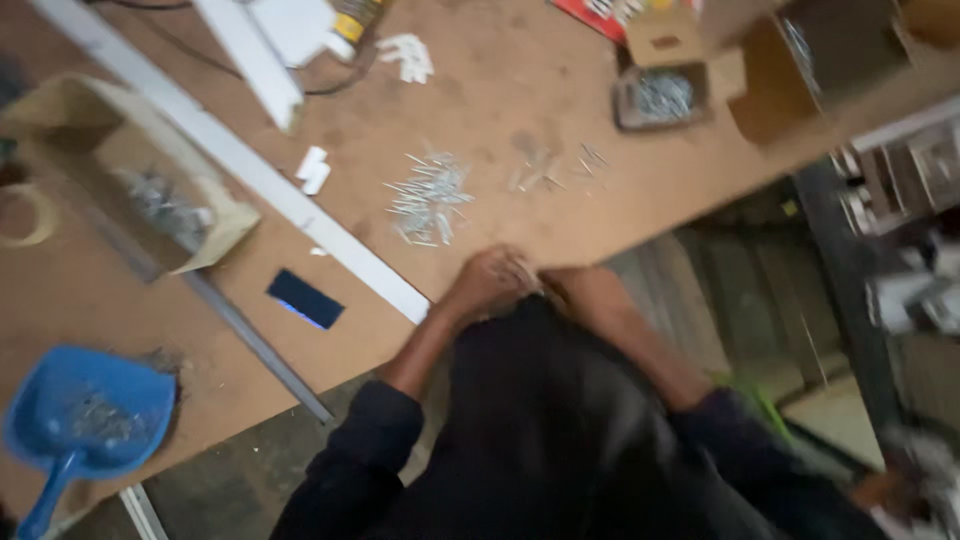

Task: The person sorts small metal fasteners on a workbench, picking up individual pieces and placing them into separate piles or into a small cardboard box. The person handles the fasteners by hand, organizing them into distinct groups on the table surface.

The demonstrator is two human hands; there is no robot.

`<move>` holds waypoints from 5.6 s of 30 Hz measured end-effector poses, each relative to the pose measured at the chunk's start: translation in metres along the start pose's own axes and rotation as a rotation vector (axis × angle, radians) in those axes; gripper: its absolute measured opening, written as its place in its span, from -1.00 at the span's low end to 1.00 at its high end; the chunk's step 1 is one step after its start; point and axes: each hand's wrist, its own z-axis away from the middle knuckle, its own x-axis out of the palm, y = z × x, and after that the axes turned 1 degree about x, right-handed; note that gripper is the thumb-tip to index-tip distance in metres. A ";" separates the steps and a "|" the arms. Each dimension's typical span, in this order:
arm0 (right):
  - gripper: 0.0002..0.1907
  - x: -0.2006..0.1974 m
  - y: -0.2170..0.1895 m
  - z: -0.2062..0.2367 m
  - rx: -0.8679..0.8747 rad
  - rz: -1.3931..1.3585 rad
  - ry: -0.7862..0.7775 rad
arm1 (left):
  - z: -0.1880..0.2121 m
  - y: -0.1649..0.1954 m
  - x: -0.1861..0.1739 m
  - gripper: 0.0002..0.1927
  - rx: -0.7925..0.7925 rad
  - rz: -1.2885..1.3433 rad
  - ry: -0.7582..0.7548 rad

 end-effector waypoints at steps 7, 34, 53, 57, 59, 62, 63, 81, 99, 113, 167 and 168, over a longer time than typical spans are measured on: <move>-0.76 -0.104 0.060 -0.021 -0.141 0.113 0.486 | 0.000 -0.010 -0.008 -0.59 -0.128 -0.037 0.243; -0.77 -0.049 0.261 0.003 -0.400 -0.360 -0.062 | -0.110 -0.051 0.217 -0.77 -0.034 0.183 0.673; -0.53 -0.189 0.355 -0.092 -0.284 0.086 0.365 | -0.055 -0.067 0.229 -0.73 0.009 0.142 0.981; -0.55 -0.113 0.349 -0.065 -0.373 -0.166 0.208 | -0.042 -0.063 0.226 -0.72 -0.040 0.097 1.050; -0.46 -0.090 0.332 -0.055 -0.469 -0.166 0.074 | -0.040 -0.064 0.229 -0.71 -0.068 0.132 1.076; -0.45 -0.072 0.295 -0.046 -0.554 -0.128 -0.033 | -0.040 -0.070 0.236 -0.72 -0.078 0.220 1.072; -0.45 -0.073 0.285 -0.042 -0.601 -0.120 -0.057 | -0.036 -0.074 0.240 -0.73 -0.078 0.225 1.055; -0.50 -0.107 0.313 -0.041 -0.299 -0.412 -0.023 | -0.052 -0.096 0.242 -0.72 -0.023 0.127 1.060; -0.66 -0.078 0.308 0.052 -0.210 -0.174 -0.152 | -0.173 -0.047 0.139 -0.23 0.261 -0.897 0.949; -0.64 -0.067 0.304 0.090 0.145 -0.319 0.039 | -0.246 0.018 0.066 -0.74 -0.260 -1.039 0.735; -0.84 -0.080 0.339 -0.045 -0.163 -0.904 0.007 | -0.095 -0.004 0.245 -0.78 0.038 0.045 0.911; -0.83 -0.072 0.330 -0.037 -0.147 -0.972 -0.080 | -0.100 -0.003 0.244 -0.77 0.039 0.044 0.897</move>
